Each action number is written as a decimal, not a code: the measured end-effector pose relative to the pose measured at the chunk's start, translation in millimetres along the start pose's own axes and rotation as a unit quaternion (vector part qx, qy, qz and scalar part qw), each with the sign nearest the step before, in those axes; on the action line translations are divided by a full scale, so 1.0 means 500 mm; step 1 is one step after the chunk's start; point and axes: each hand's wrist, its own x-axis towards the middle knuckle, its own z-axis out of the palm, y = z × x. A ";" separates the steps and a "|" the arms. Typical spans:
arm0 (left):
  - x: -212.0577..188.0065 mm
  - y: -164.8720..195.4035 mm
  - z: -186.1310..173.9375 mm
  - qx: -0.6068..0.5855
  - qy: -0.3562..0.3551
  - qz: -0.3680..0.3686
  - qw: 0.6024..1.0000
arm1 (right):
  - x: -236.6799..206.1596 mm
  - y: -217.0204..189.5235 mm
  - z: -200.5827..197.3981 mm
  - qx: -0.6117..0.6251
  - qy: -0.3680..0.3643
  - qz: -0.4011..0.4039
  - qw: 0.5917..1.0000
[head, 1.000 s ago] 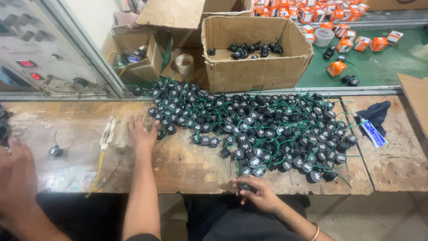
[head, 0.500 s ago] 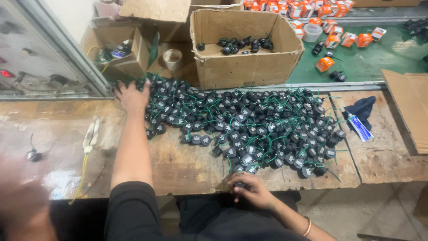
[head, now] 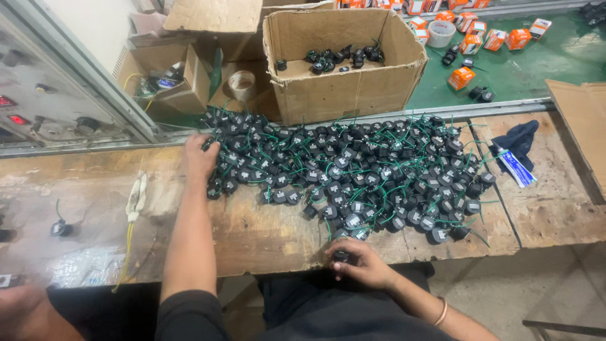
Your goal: The person picks black plug-shaped components with green wires one at a time from a pile on the workbench, briefly handles each, and places them into a cardboard box in front of them. A second worker on the left handles similar components at the same bench.
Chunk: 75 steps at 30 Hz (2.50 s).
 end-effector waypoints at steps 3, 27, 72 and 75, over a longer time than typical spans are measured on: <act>-0.043 -0.007 -0.005 -0.035 -0.026 -0.001 0.999 | 0.000 -0.007 0.002 -0.004 0.002 -0.003 1.000; -0.202 0.150 0.086 -0.022 0.119 -0.052 0.991 | 0.012 -0.063 0.031 -0.250 -0.041 -0.136 0.958; -0.105 0.042 0.035 -0.154 -0.178 -0.123 0.964 | 0.012 -0.040 0.021 -0.241 -0.021 -0.135 0.961; -0.158 0.046 0.026 -0.183 -0.119 -0.081 0.973 | 0.015 -0.040 0.018 -0.254 -0.027 -0.159 0.954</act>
